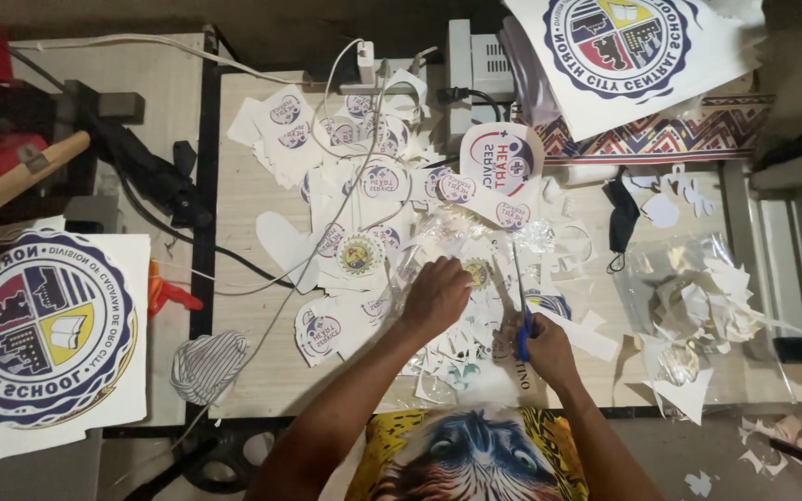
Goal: Cutting out circular school badge designs from printed sheets of paper using scissors.
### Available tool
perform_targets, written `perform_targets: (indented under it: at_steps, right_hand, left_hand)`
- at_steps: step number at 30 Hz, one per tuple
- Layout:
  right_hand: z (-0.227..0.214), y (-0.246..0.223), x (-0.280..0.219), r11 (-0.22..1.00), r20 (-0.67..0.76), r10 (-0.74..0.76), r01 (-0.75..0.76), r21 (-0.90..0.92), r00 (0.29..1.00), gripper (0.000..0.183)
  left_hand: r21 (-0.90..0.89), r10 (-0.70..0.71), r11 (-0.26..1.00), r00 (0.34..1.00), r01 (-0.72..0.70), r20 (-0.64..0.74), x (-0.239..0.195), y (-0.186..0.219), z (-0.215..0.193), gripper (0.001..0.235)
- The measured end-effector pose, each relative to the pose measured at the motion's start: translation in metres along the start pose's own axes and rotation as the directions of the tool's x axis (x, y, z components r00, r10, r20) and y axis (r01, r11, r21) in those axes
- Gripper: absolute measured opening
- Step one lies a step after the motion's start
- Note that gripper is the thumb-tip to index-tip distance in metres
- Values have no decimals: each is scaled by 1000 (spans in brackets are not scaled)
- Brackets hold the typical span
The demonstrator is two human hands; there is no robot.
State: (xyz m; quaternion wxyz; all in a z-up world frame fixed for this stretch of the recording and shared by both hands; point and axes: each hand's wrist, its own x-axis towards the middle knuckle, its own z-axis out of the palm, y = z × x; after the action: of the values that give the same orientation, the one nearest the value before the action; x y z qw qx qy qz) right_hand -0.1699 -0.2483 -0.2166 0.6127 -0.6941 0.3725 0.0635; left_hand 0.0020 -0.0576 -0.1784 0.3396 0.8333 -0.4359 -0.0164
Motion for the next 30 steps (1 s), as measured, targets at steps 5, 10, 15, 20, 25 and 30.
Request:
perform_targets:
  at_steps: [5,10,15,20,25,30]
  right_hand:
    - [0,4,1,995,-9,22,-21,99,1000,25]
    - [0,13,5,983,12,6,-8,184,1000,24]
    - [0,-20,-10,1000,-22,23,-22,13,999,23]
    - [-1,-14,-6,998,-16,36,-35,49,999,26]
    - [0,-11,-5,996,-12,14,-12,88,1000,25]
    - [-1,-19,-9,999,-47,11,-13,-32,999,28]
  left_hand:
    - [129,-101,987,994,97,30,24,10,23,42]
    - [182,-265,950,963,252,53,29,7,35,61]
    - [214,-327,926,944,312,38,29,10,33,58]
    - [180,-241,951,967,252,-82,23,-1,41,48]
    - [137,-127,979,974,154,-187,20,-5,32,31]
    - [-8,-193,981,964,195,-184,15,-10,25,23]
